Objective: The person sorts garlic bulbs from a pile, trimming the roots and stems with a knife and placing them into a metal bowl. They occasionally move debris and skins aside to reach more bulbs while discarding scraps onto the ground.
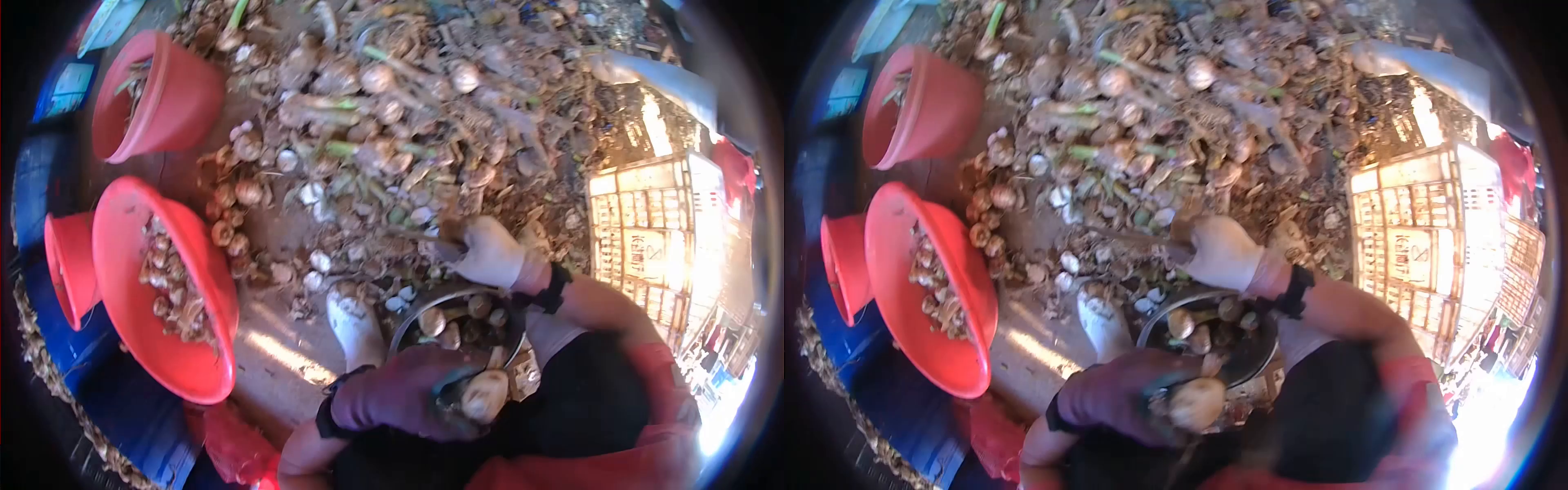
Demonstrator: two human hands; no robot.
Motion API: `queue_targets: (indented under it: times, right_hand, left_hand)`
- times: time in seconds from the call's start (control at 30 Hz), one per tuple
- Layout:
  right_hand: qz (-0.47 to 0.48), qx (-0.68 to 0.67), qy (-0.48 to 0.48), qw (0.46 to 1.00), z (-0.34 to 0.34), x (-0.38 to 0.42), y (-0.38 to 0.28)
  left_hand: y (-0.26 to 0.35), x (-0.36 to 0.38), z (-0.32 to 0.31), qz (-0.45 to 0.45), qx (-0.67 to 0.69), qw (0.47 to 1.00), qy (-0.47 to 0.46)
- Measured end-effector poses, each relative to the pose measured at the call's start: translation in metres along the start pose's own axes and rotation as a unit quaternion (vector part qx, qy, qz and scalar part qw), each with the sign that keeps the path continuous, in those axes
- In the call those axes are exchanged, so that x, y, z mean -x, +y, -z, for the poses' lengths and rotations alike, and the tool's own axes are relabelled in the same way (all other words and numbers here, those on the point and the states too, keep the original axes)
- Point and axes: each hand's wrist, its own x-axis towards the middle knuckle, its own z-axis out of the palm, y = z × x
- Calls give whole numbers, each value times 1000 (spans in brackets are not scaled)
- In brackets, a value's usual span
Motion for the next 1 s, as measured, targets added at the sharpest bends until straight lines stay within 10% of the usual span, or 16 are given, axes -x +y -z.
queue_targets:
  times: [0.07, 0.13, 0.17, 0.2, 0.23, 0.3, 0.5, 0.83, 0.9, 1.0]
  right_hand:
    - [36, -31, 19, 999, 9, -21, -11]
    - [-14, -42, 6, 999, 18, -22, -18]
    - [-14, -39, 8, 999, 16, -21, -13]
    - [-13, -68, -9, 998, 9, -19, -4]
    - [-13, -96, -26, 995, 3, -17, 0]
    - [-36, -98, -47, 993, 0, -15, -6]
    - [1, -71, -61, 996, 10, -13, -23]
    - [-7, -62, -84, 995, 9, -8, -22]
    - [2, -47, -96, 994, 11, -8, -23]
    - [12, -49, -48, 998, 12, -7, -23]
  left_hand:
    - [-17, 14, 10, 68, -152, 985, -44]
    - [-27, 33, 36, 366, -24, 921, 130]
    - [-89, 73, 50, 235, -115, 894, 363]
    - [-102, 85, 60, 173, -321, 879, 309]
    - [-102, 94, 101, 334, -357, 706, 512]
    - [-98, 97, 131, 328, -267, 661, 619]
    - [-116, 111, 160, 417, -517, 495, 560]
    - [-182, 186, 154, 286, -308, 575, 702]
    - [-126, 136, 122, 144, 108, 756, 629]
    - [-106, 104, 100, 124, 184, 772, 595]
